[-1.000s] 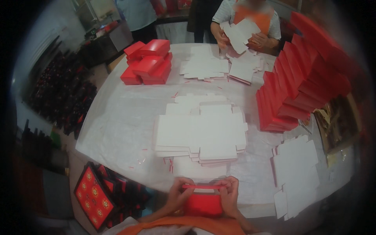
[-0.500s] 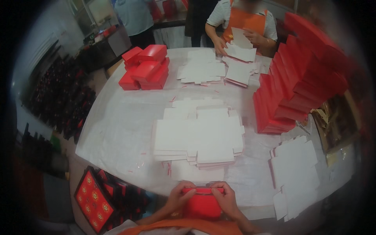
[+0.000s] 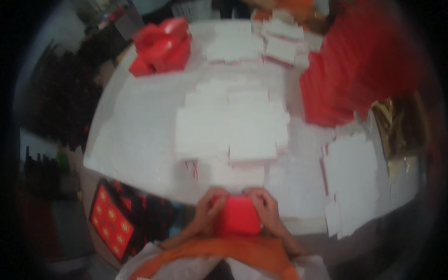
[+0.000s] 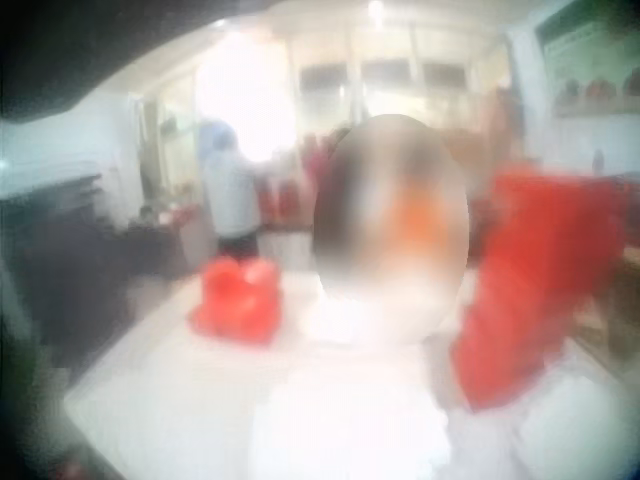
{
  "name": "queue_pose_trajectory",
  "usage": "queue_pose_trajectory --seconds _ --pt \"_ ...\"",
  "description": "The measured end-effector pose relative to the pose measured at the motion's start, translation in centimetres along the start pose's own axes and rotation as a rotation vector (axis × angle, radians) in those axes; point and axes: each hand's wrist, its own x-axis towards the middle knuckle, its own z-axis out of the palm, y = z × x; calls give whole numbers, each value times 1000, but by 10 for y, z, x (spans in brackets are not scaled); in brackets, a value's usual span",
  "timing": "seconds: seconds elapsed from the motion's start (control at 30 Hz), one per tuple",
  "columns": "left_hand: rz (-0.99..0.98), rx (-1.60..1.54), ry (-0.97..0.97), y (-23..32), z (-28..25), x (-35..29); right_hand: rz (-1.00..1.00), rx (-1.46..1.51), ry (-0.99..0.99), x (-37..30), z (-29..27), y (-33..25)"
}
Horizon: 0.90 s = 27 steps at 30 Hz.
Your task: The person folds white cardboard sheets into box shapes and inserts red paper liners. They then place the assembled red boxes into a larger black tray. The process is repetitive, involving folding, inserting, and stacking.
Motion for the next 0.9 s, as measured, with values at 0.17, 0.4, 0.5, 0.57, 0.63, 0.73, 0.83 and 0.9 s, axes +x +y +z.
queue_pose_trajectory --seconds 0.17,0.4,0.5,0.57,0.63,0.73,0.83,0.9 --pt "-47 -165 106 8 13 -4 -12 69 0 -2 -2 -1" --pt "26 -190 150 11 14 -4 -78 128 20 -6 2 9" --pt "32 -139 150 6 14 -6 -46 138 14 -7 1 7" --pt "25 -150 154 6 14 -7 -31 143 9 -8 1 7" --pt "25 -154 147 4 15 -9 -31 149 10 -11 -1 12" --pt "0 -130 145 1 15 -11 -31 109 19 -13 -1 14" --pt "-30 -103 155 2 16 -13 -106 56 -5 -13 -1 12" --pt "29 -108 146 -7 12 -14 -166 -23 -8 -13 1 9"
